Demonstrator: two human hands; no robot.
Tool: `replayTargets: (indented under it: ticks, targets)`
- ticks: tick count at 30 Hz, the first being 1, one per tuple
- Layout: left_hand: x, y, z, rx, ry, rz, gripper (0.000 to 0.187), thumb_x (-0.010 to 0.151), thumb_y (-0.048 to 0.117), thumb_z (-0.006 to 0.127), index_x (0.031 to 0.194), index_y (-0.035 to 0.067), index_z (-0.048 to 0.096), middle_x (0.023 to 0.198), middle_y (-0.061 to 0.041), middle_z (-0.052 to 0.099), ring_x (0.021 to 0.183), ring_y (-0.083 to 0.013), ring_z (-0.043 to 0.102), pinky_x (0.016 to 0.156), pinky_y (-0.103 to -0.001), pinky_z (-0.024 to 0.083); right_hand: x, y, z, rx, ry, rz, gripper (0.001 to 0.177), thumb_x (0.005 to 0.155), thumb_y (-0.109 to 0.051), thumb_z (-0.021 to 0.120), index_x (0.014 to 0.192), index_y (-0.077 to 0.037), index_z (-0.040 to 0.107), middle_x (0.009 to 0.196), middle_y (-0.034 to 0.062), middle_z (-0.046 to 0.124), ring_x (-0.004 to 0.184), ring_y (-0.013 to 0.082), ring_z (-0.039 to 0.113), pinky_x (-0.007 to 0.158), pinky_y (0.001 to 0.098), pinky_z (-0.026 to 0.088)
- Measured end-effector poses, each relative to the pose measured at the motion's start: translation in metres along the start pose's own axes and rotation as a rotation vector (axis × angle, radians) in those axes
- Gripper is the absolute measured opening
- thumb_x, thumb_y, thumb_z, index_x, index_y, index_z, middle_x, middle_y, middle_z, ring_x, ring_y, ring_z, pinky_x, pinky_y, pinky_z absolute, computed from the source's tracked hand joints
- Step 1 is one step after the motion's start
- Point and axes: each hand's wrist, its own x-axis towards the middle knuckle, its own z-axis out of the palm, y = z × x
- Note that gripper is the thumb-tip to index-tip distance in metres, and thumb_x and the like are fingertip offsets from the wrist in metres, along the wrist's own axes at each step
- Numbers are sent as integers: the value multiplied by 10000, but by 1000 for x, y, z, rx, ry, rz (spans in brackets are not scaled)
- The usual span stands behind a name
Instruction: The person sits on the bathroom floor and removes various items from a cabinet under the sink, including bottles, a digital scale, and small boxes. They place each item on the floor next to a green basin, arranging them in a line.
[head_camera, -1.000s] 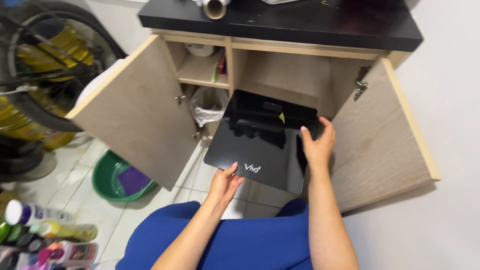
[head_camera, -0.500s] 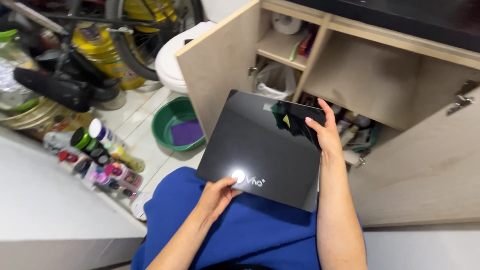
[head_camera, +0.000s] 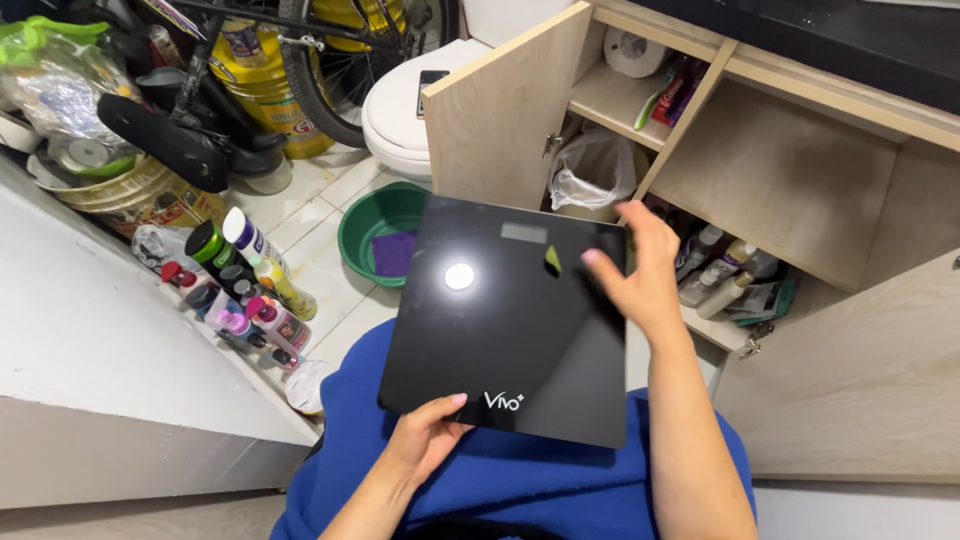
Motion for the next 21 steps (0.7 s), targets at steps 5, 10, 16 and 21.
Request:
replayTargets:
  ticks: [5,10,16,21]
  targets:
    - [-10,-13,-10,33,69,98,338,859,-9,652,1196,3,642,1121,-127,718,1049,-253,701,926,-449,562,-8,-43,24,-81,-136,-65,519,694,-317,908,1125,-95,720,1376,137,586,1302,374,461,1120,490,340]
    - [-16,-17,-18,39,54,116,304,894,-1,667,1197,-16,649,1140,-144,705,1049,-248,688,911,-438,556,-12,-52,51,-43,-129,-42,336,773,-253,871,1026,-78,735,1272,77,655,1251,327,533,1118,487,369]
    - [-18,-14,-23,32,113,90,319,859,4,653,1178,-1,666,1128,-123,727,1049,-240,699,919,-438,558,-12,-39,67,98,-61,58,122,869,-151,803,906,-48,749,1154,63,756,1187,282,621,1084,418,447]
    - [-18,-9,-45,-50,88,117,252,894,-14,656,1144,-44,679,1108,-158,730,1043,-276,696,938,-456,548,-4,-27,63,343,-110,294,131,915,-170,765,984,-60,777,1180,49,771,1175,223,644,1052,353,467]
